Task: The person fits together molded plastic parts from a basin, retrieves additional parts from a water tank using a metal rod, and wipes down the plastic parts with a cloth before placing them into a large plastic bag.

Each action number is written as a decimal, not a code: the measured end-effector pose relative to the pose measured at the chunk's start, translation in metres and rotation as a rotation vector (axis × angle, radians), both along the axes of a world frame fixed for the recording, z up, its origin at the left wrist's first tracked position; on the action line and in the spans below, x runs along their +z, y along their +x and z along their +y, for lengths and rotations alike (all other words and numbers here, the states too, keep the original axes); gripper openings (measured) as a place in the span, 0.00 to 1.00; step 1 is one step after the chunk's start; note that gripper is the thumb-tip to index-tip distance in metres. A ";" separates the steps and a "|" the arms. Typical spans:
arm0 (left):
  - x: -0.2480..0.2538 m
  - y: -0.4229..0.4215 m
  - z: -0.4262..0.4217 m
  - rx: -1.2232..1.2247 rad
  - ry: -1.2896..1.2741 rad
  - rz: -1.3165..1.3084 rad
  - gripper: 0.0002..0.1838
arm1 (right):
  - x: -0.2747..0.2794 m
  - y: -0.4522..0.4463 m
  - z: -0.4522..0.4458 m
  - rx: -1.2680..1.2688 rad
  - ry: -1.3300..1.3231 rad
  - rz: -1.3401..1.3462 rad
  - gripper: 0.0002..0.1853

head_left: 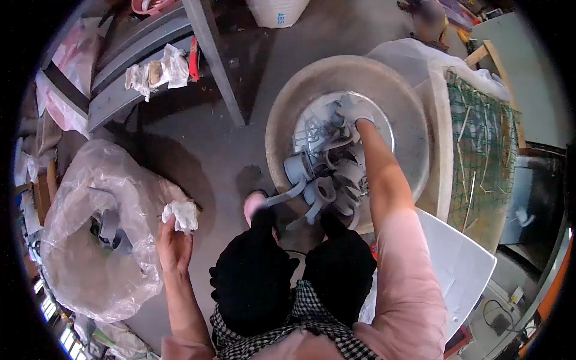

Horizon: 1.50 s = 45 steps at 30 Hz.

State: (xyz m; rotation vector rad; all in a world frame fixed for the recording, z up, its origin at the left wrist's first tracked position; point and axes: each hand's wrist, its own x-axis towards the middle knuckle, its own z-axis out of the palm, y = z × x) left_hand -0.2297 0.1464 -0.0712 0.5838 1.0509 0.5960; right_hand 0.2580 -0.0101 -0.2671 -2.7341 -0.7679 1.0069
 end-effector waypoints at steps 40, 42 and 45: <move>0.110 -0.074 -0.027 -0.462 0.713 -0.604 0.04 | 0.277 -0.400 0.048 0.608 1.320 0.026 0.40; 0.110 -0.076 -0.033 -0.431 0.733 -0.595 0.04 | 0.287 -0.409 0.053 0.349 1.408 0.079 0.33; 0.107 -0.080 -0.033 -0.393 0.727 -0.586 0.04 | 0.321 -0.410 0.070 0.537 1.183 -0.050 0.30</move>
